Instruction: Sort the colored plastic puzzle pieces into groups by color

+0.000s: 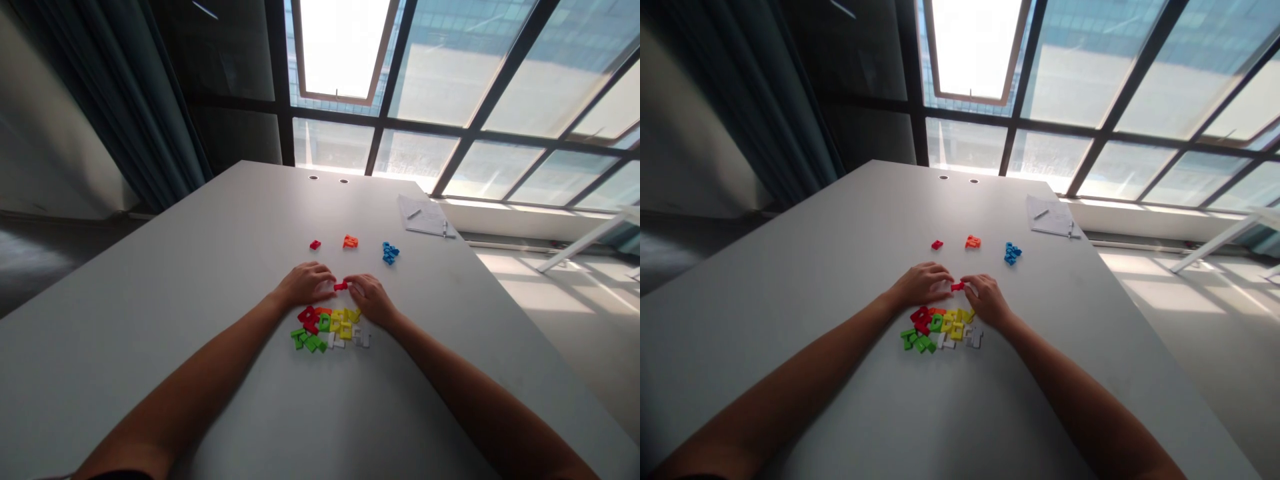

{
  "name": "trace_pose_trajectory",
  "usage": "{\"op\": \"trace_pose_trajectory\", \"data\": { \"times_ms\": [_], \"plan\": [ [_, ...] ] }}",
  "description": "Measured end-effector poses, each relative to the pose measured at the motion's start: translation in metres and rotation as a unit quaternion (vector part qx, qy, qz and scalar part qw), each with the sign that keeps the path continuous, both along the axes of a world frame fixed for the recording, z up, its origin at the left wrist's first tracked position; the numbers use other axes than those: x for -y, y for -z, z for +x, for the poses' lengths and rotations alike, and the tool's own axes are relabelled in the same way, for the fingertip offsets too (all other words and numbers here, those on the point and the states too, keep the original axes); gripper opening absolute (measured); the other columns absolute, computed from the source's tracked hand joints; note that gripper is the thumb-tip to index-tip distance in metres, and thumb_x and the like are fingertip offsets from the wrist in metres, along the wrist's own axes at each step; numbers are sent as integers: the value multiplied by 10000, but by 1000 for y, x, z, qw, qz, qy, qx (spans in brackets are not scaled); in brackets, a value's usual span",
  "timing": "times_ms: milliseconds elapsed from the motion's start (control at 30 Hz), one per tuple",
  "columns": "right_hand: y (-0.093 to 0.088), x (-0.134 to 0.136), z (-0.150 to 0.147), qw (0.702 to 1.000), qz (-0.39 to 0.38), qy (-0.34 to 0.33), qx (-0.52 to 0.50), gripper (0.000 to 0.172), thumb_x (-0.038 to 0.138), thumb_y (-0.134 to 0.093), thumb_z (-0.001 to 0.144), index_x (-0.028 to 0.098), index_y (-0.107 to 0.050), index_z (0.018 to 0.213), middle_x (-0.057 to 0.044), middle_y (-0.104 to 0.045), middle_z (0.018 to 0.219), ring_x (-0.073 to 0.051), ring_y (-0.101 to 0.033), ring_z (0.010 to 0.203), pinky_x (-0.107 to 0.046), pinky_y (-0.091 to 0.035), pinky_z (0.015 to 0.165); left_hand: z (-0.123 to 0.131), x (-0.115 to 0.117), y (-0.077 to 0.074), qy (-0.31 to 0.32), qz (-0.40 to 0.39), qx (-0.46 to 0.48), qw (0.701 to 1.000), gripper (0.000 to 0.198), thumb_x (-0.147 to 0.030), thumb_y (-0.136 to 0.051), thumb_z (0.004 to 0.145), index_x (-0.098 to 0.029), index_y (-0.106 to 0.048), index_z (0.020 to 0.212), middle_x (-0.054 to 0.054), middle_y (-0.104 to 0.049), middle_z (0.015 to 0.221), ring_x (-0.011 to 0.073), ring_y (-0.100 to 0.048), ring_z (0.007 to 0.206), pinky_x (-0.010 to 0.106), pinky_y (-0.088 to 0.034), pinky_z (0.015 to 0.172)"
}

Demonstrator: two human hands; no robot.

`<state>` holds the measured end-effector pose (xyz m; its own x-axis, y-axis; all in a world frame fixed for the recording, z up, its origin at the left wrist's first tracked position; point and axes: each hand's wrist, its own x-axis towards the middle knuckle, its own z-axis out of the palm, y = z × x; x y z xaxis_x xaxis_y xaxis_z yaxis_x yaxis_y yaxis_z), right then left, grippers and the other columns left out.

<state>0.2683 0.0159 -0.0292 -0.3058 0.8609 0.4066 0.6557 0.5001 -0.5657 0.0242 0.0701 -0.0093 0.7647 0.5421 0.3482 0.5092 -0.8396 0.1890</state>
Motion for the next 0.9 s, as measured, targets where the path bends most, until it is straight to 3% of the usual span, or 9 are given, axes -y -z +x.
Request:
{"op": "trace_pose_trajectory", "data": {
  "times_ms": [500,900],
  "plan": [
    [7,-3,1,1000,-5,11,16,414,163,-695,850,222,-649,1257,-73,-767,1092,-273,-653,1109,-460,-476,1017,4,3,2,-14,-41,12,999,204,-423,-616,966,-263,-739,999,35,-738,1053,203,-657,970,318,-503,847],
    [4,-2,1,1000,1,12,7,274,211,-710,880,221,-697,1154,-81,-764,1079,-257,-679,1061,-414,-513,960,3,4,1,-12,-41,23,999,204,-391,-582,987,-258,-737,998,37,-739,1027,190,-662,967,299,-509,835]
  ]
}}
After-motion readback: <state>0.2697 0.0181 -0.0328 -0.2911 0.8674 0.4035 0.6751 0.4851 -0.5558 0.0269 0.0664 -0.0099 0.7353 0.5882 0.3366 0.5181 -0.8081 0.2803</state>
